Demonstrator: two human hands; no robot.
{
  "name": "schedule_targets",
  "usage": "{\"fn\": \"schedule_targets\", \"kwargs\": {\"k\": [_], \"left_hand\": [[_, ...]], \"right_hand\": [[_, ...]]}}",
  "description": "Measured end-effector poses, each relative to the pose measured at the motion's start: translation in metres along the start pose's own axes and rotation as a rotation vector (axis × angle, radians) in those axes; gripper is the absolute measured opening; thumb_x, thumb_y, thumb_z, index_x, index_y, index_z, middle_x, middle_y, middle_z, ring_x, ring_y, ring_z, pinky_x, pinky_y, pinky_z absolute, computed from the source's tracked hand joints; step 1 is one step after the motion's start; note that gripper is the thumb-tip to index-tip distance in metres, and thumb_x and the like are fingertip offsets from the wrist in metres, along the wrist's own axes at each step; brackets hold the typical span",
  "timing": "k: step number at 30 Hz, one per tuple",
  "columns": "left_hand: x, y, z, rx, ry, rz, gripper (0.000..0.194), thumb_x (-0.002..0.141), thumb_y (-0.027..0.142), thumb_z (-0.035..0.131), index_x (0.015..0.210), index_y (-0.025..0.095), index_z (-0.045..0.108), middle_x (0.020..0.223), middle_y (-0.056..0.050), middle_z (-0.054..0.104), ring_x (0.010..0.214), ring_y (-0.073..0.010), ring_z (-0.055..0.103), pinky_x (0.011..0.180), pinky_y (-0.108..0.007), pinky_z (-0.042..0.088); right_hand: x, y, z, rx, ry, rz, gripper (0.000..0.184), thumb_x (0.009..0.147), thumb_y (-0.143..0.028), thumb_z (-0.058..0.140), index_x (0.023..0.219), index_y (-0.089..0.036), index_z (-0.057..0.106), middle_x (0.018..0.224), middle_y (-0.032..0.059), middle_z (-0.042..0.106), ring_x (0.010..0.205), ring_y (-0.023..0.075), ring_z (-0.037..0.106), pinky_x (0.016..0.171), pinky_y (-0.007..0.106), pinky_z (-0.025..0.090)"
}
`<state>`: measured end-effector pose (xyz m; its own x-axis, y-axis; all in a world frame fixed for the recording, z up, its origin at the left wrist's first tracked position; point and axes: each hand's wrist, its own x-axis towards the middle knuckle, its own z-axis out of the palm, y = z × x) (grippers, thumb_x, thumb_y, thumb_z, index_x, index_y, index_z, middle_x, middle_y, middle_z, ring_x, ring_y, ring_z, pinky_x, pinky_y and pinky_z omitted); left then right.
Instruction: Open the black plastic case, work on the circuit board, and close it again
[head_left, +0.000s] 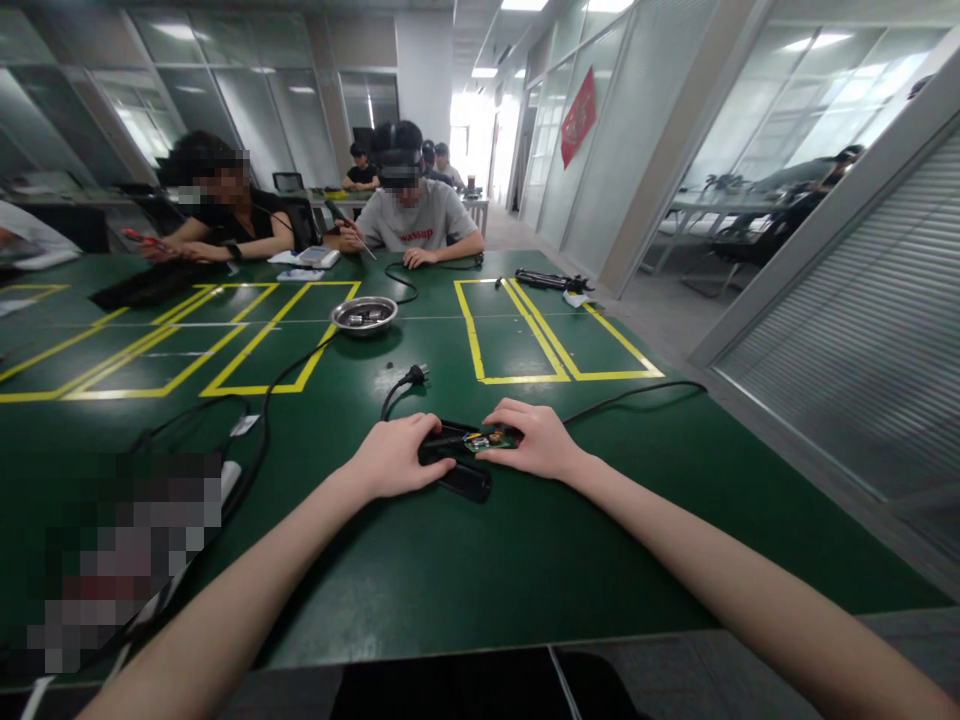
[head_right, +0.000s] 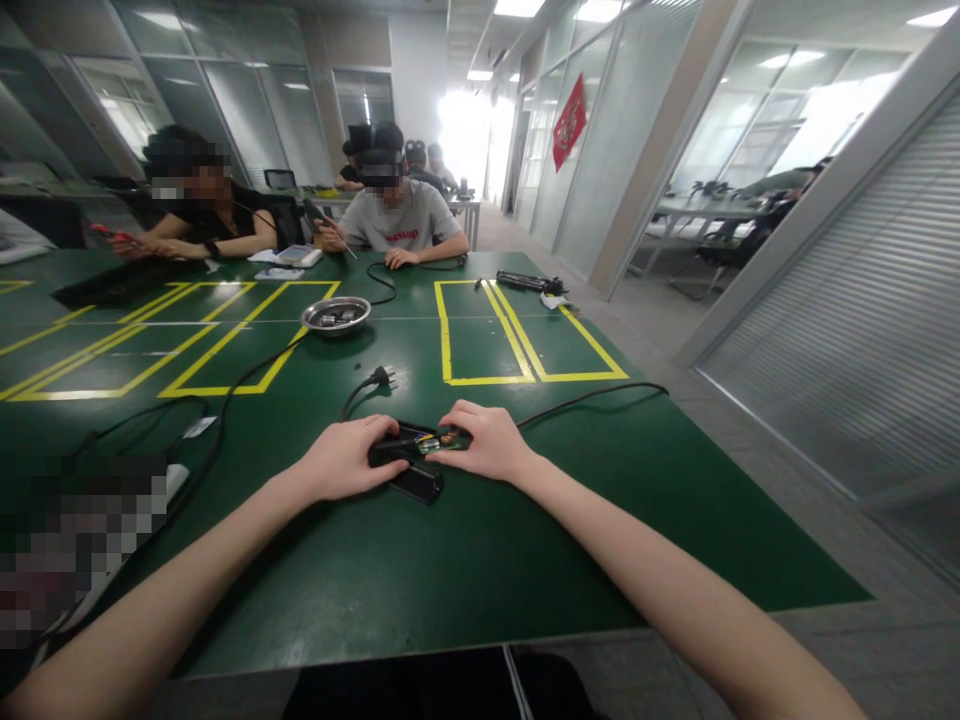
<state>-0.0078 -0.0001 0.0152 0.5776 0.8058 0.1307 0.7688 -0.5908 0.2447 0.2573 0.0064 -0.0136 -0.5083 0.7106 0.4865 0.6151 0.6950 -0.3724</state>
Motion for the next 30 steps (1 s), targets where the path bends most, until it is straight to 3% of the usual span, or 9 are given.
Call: {"fn": "schedule_targets", "kwargs": {"k": [5,13,20,25,30], "left_hand": [[0.001,0.007,0.000,0.017,-0.019,-0.061,0.028,0.088,0.042,0.065,0.107,0.022,0.062,0.091,-0.005,0.076,0.080,-0.0277,0.075,0.072,-0.035,0.055],[-0.002,0.027,-0.005,0.141,-0.065,-0.196,0.027,0.091,0.042,0.062,0.105,0.019,0.059,0.104,-0.014,0.077,0.090,-0.0347,0.076,0.073,-0.040,0.055],[-0.003,0.035,-0.007,0.155,-0.114,-0.306,0.034,0.091,0.050,0.063,0.103,0.018,0.056,0.099,-0.014,0.077,0.093,-0.0360,0.076,0.075,-0.039,0.055],[-0.005,0.036,-0.009,0.132,-0.136,-0.263,0.034,0.091,0.050,0.064,0.103,0.020,0.058,0.108,-0.012,0.077,0.096,-0.0347,0.076,0.079,-0.040,0.055],[-0.007,0.035,-0.010,0.134,-0.154,-0.203,0.036,0.089,0.052,0.066,0.106,0.021,0.059,0.110,-0.010,0.077,0.096,-0.0344,0.076,0.079,-0.040,0.055]], "right_hand": [[0.002,0.014,-0.006,-0.115,-0.053,0.060,0.045,0.084,-0.064,0.075,0.080,-0.020,0.073,0.070,0.0032,0.071,0.061,0.0171,0.064,0.059,0.026,0.039],[0.002,0.005,-0.001,-0.127,-0.091,0.075,0.045,0.085,-0.060,0.075,0.069,-0.019,0.066,0.058,-0.0008,0.060,0.051,0.0130,0.052,0.054,0.025,0.028],[0.000,0.003,-0.003,-0.043,-0.130,0.077,0.038,0.082,-0.053,0.077,0.070,-0.019,0.063,0.059,-0.0023,0.058,0.051,0.0113,0.048,0.055,0.024,0.029],[0.000,0.004,-0.002,0.021,-0.135,0.082,0.020,0.080,-0.037,0.075,0.077,-0.019,0.066,0.063,-0.0019,0.061,0.054,0.0114,0.051,0.057,0.024,0.034],[0.001,0.007,-0.002,0.028,-0.165,0.097,0.021,0.084,-0.039,0.075,0.084,-0.019,0.070,0.071,0.0016,0.069,0.060,0.0140,0.059,0.059,0.024,0.039]]}}
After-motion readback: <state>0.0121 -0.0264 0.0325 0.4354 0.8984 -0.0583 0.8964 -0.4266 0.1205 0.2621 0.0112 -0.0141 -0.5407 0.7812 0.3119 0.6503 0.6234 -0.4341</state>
